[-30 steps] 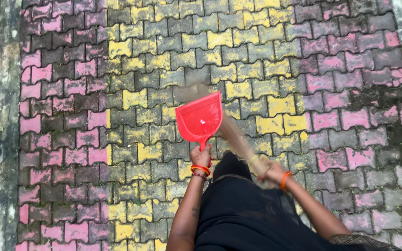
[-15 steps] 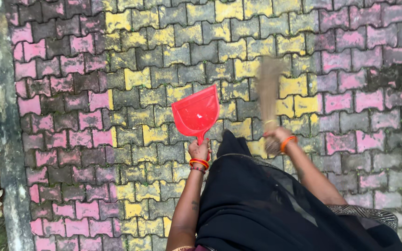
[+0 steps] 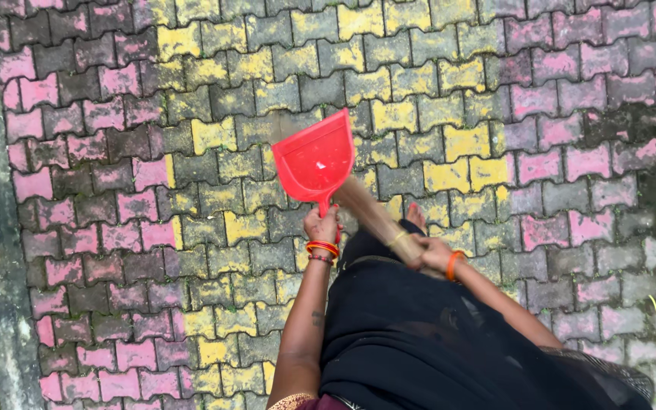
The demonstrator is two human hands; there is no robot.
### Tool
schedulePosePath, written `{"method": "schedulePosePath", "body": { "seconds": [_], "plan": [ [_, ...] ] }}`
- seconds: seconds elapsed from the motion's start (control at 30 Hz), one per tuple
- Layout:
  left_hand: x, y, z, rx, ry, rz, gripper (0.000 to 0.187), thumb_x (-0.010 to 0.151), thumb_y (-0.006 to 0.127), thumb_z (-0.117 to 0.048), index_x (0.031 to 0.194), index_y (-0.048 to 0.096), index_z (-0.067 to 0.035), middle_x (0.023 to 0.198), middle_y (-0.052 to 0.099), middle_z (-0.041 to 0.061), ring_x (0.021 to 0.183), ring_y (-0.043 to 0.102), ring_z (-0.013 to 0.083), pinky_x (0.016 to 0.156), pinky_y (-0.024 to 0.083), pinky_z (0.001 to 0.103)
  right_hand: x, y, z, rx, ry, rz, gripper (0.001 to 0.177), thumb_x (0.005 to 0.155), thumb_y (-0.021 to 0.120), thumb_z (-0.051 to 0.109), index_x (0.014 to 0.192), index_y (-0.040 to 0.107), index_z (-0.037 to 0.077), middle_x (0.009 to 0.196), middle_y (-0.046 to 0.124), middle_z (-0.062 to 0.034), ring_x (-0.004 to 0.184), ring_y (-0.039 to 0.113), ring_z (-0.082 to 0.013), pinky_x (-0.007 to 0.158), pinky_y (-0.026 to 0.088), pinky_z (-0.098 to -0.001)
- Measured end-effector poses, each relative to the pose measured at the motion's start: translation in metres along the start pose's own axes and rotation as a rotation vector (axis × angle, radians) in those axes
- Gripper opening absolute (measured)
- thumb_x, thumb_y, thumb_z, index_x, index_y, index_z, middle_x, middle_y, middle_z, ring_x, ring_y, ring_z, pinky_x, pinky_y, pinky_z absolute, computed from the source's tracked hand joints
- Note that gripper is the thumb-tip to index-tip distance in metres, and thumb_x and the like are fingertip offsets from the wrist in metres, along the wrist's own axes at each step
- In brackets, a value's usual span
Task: The person sweeps a patterned outdoor floor using a handheld stick broom and a red dustpan. They move debris across the multi-colored pavers into the dustpan while walking.
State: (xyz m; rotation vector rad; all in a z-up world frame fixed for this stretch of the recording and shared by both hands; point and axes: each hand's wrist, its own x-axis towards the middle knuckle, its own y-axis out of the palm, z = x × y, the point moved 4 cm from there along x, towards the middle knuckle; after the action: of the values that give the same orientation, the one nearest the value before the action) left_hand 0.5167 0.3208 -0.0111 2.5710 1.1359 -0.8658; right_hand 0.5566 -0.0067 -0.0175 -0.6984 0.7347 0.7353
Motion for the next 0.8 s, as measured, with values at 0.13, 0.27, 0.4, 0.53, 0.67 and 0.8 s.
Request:
{"method": "schedulePosePath", "body": {
  "seconds": [0.13,0.27,0.4,0.53,0.67,0.8],
  "plan": [
    [0.001,0.023,-0.009,0.037,0.027,0.011,0.018,0.086,0.076,-0.013,0.079,0.064,-0.001,0.064,0.065,0.008,0.045,0.061,0.0145,0.041,0.048,0.029,0.014,-0.087,0.003,0.225,0.014,-0.196,0.090,0.057,0.092,0.006,0.141,0.059,0.003,0.109,0.076,-0.0166,0.089,0.073,-0.0235,0.076,0.058,-0.0361],
    [0.005,0.037,-0.016,0.043,0.027,0.010,0.019,0.087,0.076,-0.013,0.079,0.064,0.000,0.064,0.065,0.007,0.046,0.062,0.0142,0.042,0.049,0.029,0.051,-0.183,0.016,0.424,0.032,-0.361,0.059,0.067,0.086,0.007,0.124,0.073,0.000,0.102,0.076,-0.0153,0.078,0.072,-0.0222,0.068,0.060,-0.0383],
    [0.017,0.058,-0.025,0.051,-0.021,-0.019,0.019,0.089,0.075,-0.015,0.081,0.065,-0.001,0.063,0.064,0.006,0.044,0.060,0.0141,0.040,0.045,0.030,0.103,-0.255,0.051,0.680,0.054,-0.373,0.045,0.071,0.083,0.010,0.114,0.070,0.007,0.093,0.075,-0.0118,0.073,0.071,-0.0239,0.066,0.059,-0.0388],
    [0.041,0.100,-0.049,0.038,-0.005,-0.027,0.019,0.090,0.074,-0.016,0.082,0.065,-0.001,0.063,0.065,0.006,0.044,0.060,0.0129,0.039,0.045,0.028,0.147,-0.257,0.076,0.655,0.072,-0.248,0.035,0.070,0.083,0.014,0.101,0.077,-0.002,0.092,0.076,-0.0110,0.072,0.072,-0.0213,0.066,0.058,-0.0361],
    [0.064,0.148,-0.075,0.053,-0.055,-0.035,0.020,0.091,0.072,-0.018,0.083,0.064,-0.002,0.063,0.063,0.005,0.043,0.060,0.0124,0.038,0.043,0.028,0.172,-0.208,0.078,0.332,0.204,-0.056,0.048,0.065,0.086,0.018,0.109,0.076,0.001,0.097,0.076,-0.0152,0.078,0.072,-0.0257,0.069,0.058,-0.0399],
    [0.086,0.186,-0.097,0.061,0.025,-0.043,0.019,0.089,0.075,-0.015,0.081,0.066,0.000,0.063,0.066,0.006,0.044,0.061,0.0130,0.041,0.048,0.027,0.181,-0.163,0.103,-0.256,-0.018,0.101,0.067,0.063,0.096,0.020,0.123,0.069,0.003,0.108,0.074,-0.0129,0.093,0.071,-0.0239,0.083,0.057,-0.0368]
  ]
}}
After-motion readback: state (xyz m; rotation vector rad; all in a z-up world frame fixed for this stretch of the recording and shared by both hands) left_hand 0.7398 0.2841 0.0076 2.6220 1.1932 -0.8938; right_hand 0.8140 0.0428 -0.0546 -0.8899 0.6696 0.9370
